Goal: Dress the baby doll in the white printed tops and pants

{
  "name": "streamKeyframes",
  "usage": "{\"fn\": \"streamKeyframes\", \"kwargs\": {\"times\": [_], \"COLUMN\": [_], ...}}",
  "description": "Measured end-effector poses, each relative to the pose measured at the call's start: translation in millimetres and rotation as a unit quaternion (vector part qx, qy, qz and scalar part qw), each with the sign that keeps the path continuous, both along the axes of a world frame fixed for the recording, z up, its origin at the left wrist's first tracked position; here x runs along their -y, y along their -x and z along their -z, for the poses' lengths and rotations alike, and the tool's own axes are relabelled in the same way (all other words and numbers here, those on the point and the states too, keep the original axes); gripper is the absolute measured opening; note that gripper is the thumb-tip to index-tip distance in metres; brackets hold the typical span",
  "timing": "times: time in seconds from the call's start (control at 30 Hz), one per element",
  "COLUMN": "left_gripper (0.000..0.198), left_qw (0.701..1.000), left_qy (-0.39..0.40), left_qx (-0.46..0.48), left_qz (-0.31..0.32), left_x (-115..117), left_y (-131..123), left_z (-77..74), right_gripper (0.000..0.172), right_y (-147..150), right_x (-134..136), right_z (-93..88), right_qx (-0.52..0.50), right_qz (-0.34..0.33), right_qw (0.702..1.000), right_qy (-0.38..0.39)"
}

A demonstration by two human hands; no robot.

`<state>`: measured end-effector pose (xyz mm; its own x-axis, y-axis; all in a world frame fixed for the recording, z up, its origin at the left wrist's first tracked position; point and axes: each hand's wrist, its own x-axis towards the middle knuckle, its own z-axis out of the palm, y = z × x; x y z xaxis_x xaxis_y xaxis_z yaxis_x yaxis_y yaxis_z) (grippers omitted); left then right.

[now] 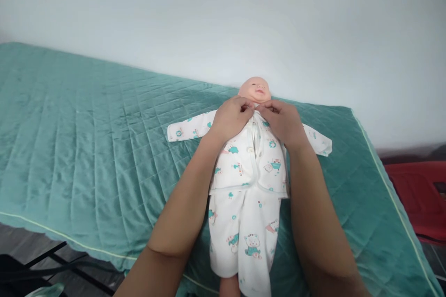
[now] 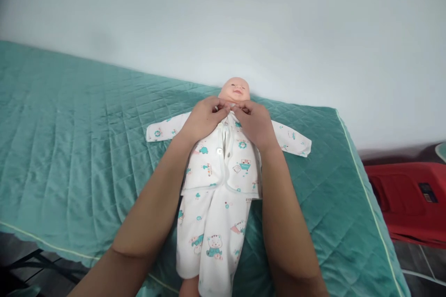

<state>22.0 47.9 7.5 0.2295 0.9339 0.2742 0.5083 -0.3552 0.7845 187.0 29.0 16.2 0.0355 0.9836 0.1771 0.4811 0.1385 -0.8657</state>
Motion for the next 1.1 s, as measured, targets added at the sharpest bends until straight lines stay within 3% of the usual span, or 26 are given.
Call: {"fn": "streamKeyframes", "kwargs": {"times": [0.13, 0.3, 0.5, 0.63, 0.73, 0.87, 1.1], "left_gripper": [0.02, 0.019, 0.015, 0.016, 0.012, 0.013, 0.024], "left_qw": [0.999, 0.995, 0.992, 0.992, 0.991, 0.988, 0.958], "left_qy": [-0.029, -0.057, -0.02, 0.006, 0.032, 0.07, 0.103], "left_qx": [0.025, 0.077, 0.125, 0.112, 0.097, 0.103, 0.262], "left_qz": [0.011, -0.003, 0.001, 0.051, 0.086, 0.086, 0.047], "left_x": [1.0, 12.6, 40.7, 51.7, 53.0, 54.0, 60.0], "left_y": [0.5, 2.3, 12.9, 22.2, 27.1, 27.0, 12.5], "left_z": [1.6, 2.0, 6.5, 5.8, 1.1, -6.2, -5.5], "right_gripper": [0.013, 0.014, 0.03, 0.023, 0.017, 0.015, 0.017], "right_y": [5.7, 15.4, 25.8, 25.9, 21.0, 16.6, 19.5], "right_x": [8.9, 41.5, 78.4, 88.8, 88.4, 80.7, 74.8], "right_z": [1.3, 2.2, 6.3, 7.4, 6.3, 2.4, 0.2], "right_qx": [-0.004, -0.023, 0.058, 0.081, 0.039, -0.032, -0.204], "right_qz": [0.036, 0.078, 0.071, 0.091, 0.079, 0.065, 0.034], "right_qw": [0.999, 0.994, 0.994, 0.992, 0.996, 0.997, 0.978], "right_qy": [-0.026, -0.07, -0.055, -0.037, -0.018, 0.018, 0.005]}}
